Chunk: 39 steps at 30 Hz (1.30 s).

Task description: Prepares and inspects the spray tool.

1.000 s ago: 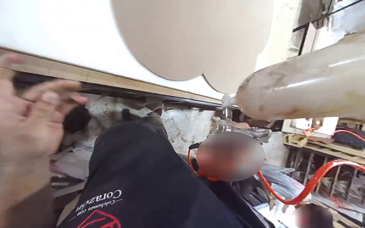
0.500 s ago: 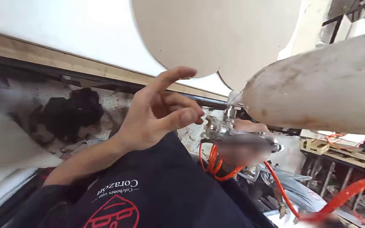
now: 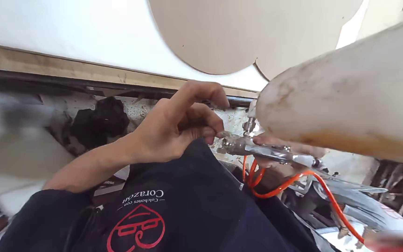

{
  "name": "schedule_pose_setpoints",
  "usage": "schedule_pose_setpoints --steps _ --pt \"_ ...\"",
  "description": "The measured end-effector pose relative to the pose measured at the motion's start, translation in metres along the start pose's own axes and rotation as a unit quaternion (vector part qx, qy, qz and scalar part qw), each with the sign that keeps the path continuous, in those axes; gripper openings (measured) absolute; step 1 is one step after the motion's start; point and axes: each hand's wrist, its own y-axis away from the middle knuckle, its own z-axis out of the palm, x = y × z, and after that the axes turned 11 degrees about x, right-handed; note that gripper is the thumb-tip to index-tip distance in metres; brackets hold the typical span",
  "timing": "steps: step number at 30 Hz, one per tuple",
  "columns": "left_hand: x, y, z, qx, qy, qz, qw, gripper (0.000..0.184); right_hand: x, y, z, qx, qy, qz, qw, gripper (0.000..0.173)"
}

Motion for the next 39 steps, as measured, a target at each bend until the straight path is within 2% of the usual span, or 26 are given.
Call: schedule_pose_setpoints --steps 5,10,12,13,14,15,17,21,27,31,33,36,37,38,39 --pt "-0.007 0.001 -0.008 -0.03 0.088 -0.063 0.994 0.059 -0.006 0.001 0.013 -0.012 -0.029 0.0 1.0 0.027" --pt "-0.01 0.0 -0.005 0.002 0.111 -0.088 0.99 0.054 -0.006 0.008 0.019 -0.017 -0.016 0.016 1.0 0.026" --pt "-0.007 -0.002 -0.005 0.023 0.131 -0.102 0.986 0.07 -0.006 0.008 0.017 -0.027 0.022 0.02 0.999 0.026" --pt "-0.006 -0.003 -0.005 0.028 0.129 -0.097 0.986 0.063 -0.005 0.009 0.016 -0.026 0.04 0.013 0.999 0.026" --pt "-0.006 -0.004 -0.005 0.024 0.119 -0.087 0.989 0.047 -0.004 0.01 0.014 -0.022 0.057 0.001 0.998 0.026" --pt "-0.006 -0.004 -0.004 0.025 0.102 -0.084 0.991 0.044 -0.004 0.01 0.013 -0.019 0.066 -0.008 0.998 0.027" --pt "-0.008 -0.003 0.0 0.036 0.095 -0.098 0.99 0.054 -0.005 0.007 0.015 -0.017 0.057 -0.017 0.998 0.027" --pt "-0.007 0.002 0.005 0.1 0.144 -0.135 0.975 0.051 -0.004 -0.001 0.013 -0.036 0.018 0.003 0.999 0.026" --pt "-0.004 0.015 0.016 0.15 0.101 -0.055 0.982 0.041 0.001 0.003 0.014 -0.019 -0.072 0.05 0.996 0.031" --pt "0.0 0.012 0.007 0.114 0.072 -0.065 0.989 0.043 0.0 0.002 0.02 -0.008 -0.078 0.041 0.996 0.031" --pt "0.003 0.008 0.002 0.082 0.078 -0.087 0.99 0.049 0.001 0.004 0.018 -0.015 -0.032 0.018 0.999 0.03" --pt "0.002 0.004 0.002 0.065 0.067 -0.105 0.99 0.05 0.005 0.006 0.011 -0.018 0.04 -0.028 0.999 0.026" --pt "0.001 0.003 0.004 0.074 0.064 -0.112 0.989 0.048 -0.001 0.006 0.014 -0.02 0.049 -0.012 0.999 0.025" --pt "-0.001 0.002 0.007 0.085 0.06 -0.12 0.987 0.048 -0.018 -0.001 0.026 -0.013 0.068 0.041 0.997 0.021" --pt "-0.003 0.003 0.009 0.098 0.063 -0.13 0.985 0.047 -0.056 -0.022 0.055 0.005 0.089 0.169 0.982 0.017"
